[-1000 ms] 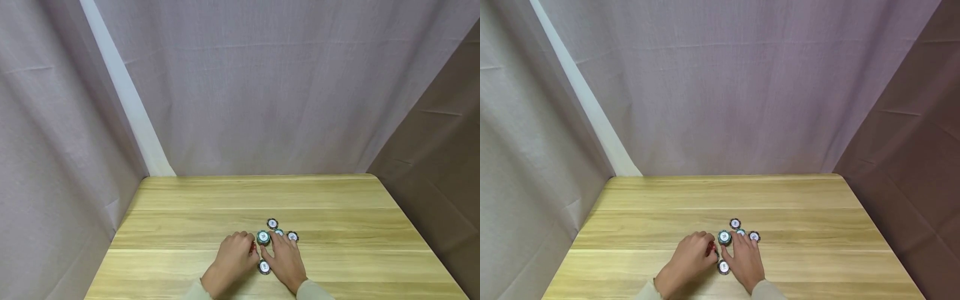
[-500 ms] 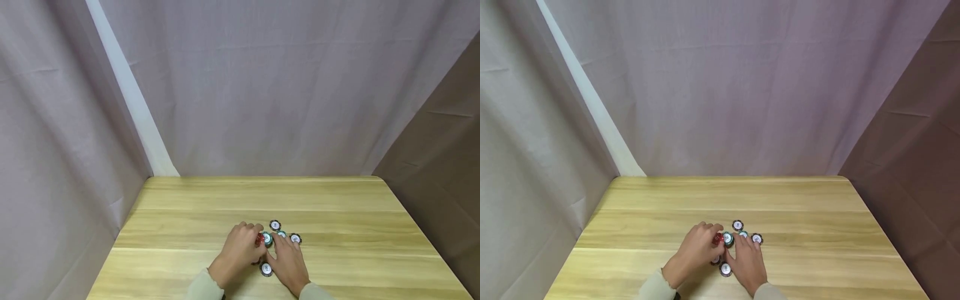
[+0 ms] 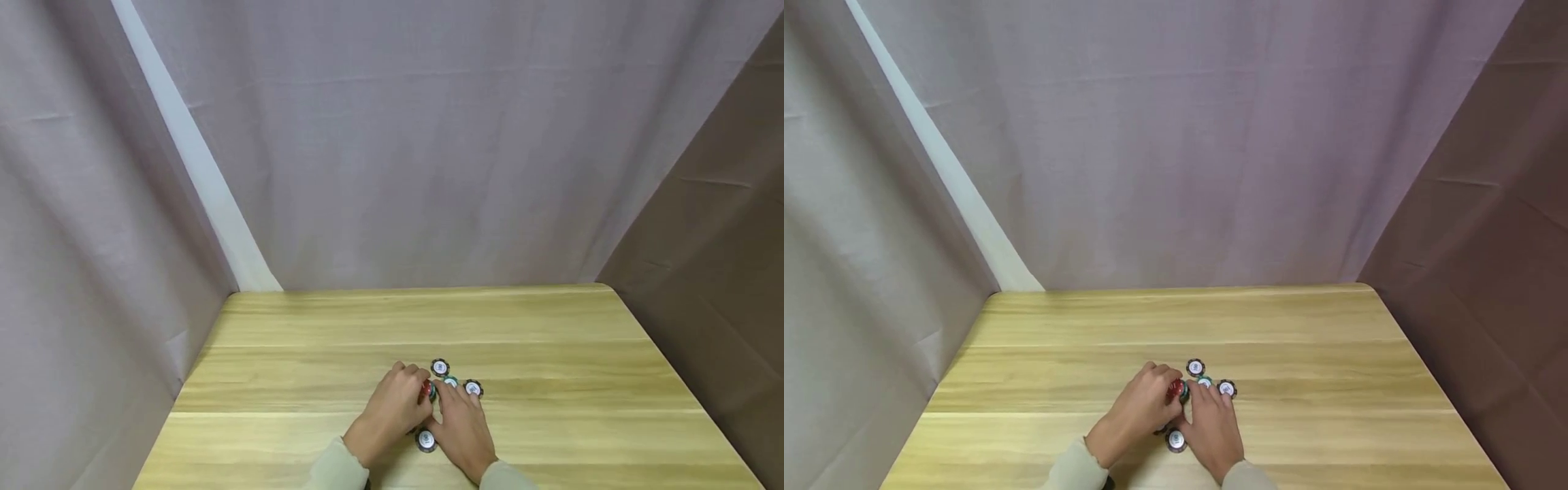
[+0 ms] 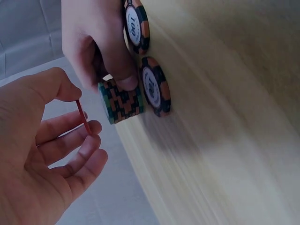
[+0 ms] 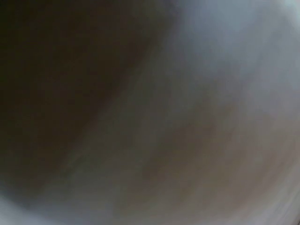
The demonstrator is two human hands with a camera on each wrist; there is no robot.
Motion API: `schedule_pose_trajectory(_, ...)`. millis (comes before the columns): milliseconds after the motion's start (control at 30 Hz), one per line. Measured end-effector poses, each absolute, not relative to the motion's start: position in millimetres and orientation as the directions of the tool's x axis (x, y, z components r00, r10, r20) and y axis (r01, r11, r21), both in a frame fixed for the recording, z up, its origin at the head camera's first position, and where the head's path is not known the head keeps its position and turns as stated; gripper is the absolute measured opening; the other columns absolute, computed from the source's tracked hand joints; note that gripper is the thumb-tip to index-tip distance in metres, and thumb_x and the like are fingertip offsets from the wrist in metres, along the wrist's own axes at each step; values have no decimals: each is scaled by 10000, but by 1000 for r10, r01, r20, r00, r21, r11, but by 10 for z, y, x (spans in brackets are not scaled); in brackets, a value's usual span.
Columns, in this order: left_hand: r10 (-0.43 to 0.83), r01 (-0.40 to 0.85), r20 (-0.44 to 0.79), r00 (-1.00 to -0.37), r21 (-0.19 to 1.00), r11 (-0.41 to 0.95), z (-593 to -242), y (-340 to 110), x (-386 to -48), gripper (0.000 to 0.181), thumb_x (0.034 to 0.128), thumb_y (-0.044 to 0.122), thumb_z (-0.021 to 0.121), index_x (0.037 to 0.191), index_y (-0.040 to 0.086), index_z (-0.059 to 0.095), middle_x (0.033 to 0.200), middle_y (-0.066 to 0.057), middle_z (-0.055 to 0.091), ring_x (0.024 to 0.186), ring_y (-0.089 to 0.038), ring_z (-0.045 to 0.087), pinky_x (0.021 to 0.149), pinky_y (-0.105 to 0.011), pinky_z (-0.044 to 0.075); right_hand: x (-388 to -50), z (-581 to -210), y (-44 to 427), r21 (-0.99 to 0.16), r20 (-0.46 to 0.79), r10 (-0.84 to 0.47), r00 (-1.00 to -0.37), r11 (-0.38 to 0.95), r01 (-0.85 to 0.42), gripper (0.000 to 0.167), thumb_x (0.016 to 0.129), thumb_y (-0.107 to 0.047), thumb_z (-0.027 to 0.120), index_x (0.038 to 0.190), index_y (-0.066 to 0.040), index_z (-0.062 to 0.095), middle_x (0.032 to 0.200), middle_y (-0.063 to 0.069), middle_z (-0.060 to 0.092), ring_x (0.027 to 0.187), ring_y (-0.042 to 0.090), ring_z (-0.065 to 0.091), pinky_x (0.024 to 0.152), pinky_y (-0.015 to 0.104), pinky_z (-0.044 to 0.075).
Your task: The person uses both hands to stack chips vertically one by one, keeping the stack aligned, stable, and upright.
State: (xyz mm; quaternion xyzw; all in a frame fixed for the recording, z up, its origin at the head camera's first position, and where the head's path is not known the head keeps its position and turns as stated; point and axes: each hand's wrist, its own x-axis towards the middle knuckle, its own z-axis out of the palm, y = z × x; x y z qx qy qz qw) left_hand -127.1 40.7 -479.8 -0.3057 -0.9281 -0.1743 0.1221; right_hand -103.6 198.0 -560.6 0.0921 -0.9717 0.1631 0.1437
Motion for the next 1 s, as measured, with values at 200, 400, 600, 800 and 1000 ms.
schedule_pose_trajectory(200, 532, 600, 312, -787, 184, 779, -4808, 359, -1253, 121, 701, 131, 710, 807, 129, 652, 719, 59, 549, 695, -131, 491, 610, -249, 429, -1019, -5598, 1873, -304, 279, -137, -950, 926, -223, 618, 812, -505, 708, 1307, -155, 589, 1001, -84, 626, 930, 134, 520, 805, 351, 366)
schedule_pose_trajectory(400, 544, 599, 305, -782, 124, 791, -4789, 316, -1244, 176, 705, 110, 732, 878, 107, 701, 797, 23, 641, 755, -153, 565, 680, -279, 496, -1017, -5604, 1808, -290, 300, -156, -941, 925, -246, 616, 823, -495, 696, 1315, -141, 583, 1046, -55, 645, 976, 159, 541, 843, 379, 385)
schedule_pose_trajectory(600, 548, 594, 275, -790, 123, 795, -4768, 309, -1244, 123, 708, 97, 741, 812, 116, 678, 753, 28, 617, 706, -147, 539, 640, -271, 473, -1011, -5610, 1796, -287, 328, -156, -932, 923, -255, 573, 825, -476, 690, 1284, -147, 597, 1094, -41, 660, 978, 162, 550, 830, 371, 383)
schedule_pose_trajectory(800, 543, 583, 247, -803, 129, 802, -4752, 312, -1250, 135, 715, 103, 761, 821, 116, 678, 743, 30, 609, 676, -134, 519, 622, -272, 468, -1010, -5593, 1796, -283, 341, -162, -926, 922, -265, 561, 828, -482, 679, 1272, -148, 598, 1081, -41, 660, 950, 157, 545, 811, 356, 371)
schedule_pose_trajectory(1000, 548, 587, 251, -798, 114, 802, -4748, 340, -1261, 206, 735, 116, 754, 937, 89, 726, 792, -5, 652, 703, -158, 557, 650, -293, 498, -1009, -5581, 1797, -276, 333, -165, -928, 924, -264, 573, 836, -470, 669, 1297, -139, 591, 1136, -27, 661, 994, 169, 551, 833, 363, 378)
